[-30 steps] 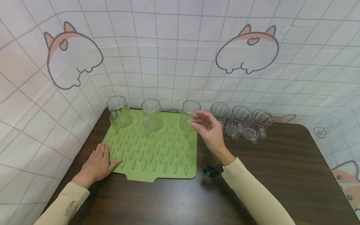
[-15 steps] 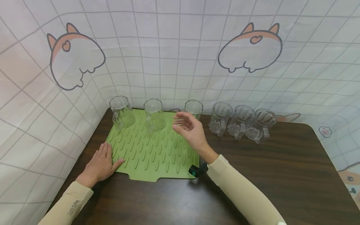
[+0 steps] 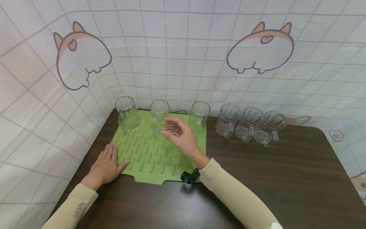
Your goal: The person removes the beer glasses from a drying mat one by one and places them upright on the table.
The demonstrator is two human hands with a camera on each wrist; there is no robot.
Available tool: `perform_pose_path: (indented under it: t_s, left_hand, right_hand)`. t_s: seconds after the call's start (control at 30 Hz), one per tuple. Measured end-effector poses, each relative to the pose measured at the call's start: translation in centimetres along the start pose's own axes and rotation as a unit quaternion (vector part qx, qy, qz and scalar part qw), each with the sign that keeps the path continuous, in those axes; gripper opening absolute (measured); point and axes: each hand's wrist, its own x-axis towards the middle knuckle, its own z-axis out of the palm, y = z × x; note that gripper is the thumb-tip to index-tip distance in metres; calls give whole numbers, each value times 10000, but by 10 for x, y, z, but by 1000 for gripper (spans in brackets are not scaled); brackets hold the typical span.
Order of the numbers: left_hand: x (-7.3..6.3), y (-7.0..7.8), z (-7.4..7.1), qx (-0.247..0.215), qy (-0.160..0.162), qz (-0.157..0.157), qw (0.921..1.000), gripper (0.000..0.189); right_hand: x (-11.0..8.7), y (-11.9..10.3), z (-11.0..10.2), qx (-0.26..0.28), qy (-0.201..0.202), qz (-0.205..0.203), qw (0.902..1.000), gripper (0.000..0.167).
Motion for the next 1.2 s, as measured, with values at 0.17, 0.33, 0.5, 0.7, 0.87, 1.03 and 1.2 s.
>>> perform_pose_path:
  t_s: [0.17,0.33,0.5,0.7,0.87,1.03,1.2]
  left_hand:
    - [-1,2,0,-8,-22,6,10000,98]
    - [0,3,-4,76,27,22,10000,97]
    - [-1,5,-8,95,63,-8,9999,96]
    - [-2,0,-2,83,-41,-104,9999,98]
    - [-1,0,-1,94,-58,-109,9999,99]
    - [1,1,-1,110,-70,-116,9998,98]
    - [2,3,-1,61,-126,-133,9998,99]
  right_hand:
    - [3,3,13,7,-140,1,9999,47]
    - [8,7,28,84,-294,54,9995,47]
    - [9,9,45,74,-460,238,9986,47]
    - [9,9,63,-68,-712,433,9965,52]
    - [12,12,72,-281,-1032,417,9934,58]
    - [16,19,80,-404,-1230,420,9907,65]
    - [17,28,85,-542,-1438,565,9865,79]
